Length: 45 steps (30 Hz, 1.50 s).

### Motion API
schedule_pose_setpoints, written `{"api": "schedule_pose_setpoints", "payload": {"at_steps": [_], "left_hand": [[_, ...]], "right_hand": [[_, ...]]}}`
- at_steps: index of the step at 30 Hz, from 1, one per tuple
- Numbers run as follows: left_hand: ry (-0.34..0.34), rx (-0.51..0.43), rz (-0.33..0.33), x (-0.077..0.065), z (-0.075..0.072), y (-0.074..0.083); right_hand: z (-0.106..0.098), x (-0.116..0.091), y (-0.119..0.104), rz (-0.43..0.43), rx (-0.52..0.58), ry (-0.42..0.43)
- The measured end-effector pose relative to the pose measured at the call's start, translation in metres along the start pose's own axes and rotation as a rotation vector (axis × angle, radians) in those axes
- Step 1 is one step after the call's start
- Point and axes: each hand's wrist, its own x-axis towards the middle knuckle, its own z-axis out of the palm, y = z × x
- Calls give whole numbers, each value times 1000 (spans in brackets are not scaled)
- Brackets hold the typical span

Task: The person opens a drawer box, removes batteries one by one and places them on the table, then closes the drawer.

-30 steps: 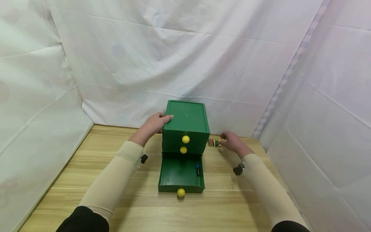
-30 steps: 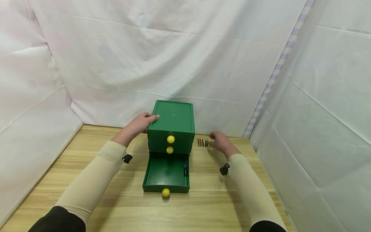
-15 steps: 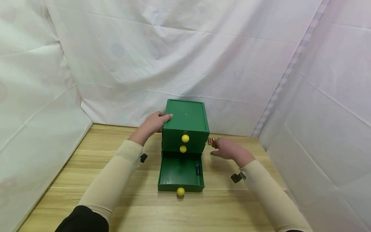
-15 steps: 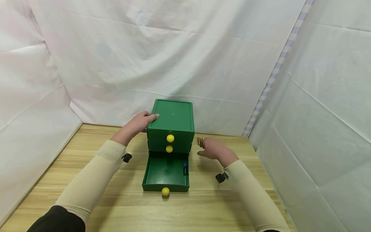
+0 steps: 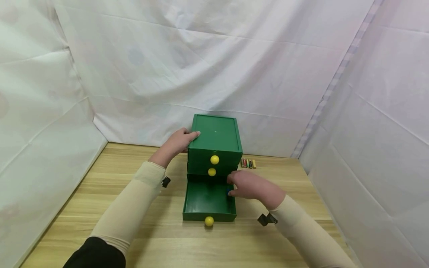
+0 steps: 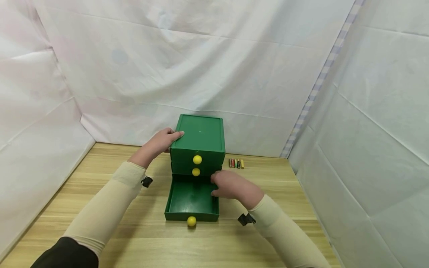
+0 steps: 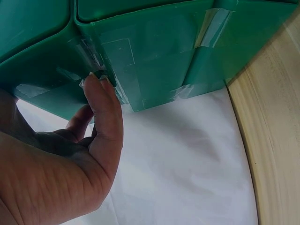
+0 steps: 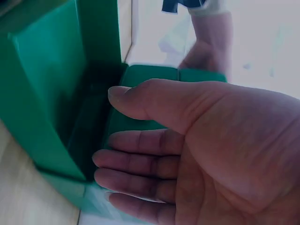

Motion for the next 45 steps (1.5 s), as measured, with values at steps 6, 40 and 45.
{"api": "schedule_pose_setpoints", "payload": {"at_steps": [6, 40, 45], "left_hand": [[3, 13, 6, 2, 0, -1], [6, -8, 6, 0, 0, 0], [7, -17, 5, 1, 0, -1]], "right_hand": [[11, 6, -13, -32, -60, 11], [60, 35, -32, 13, -590, -3], [63, 36, -31, -5, -643, 21]]}}
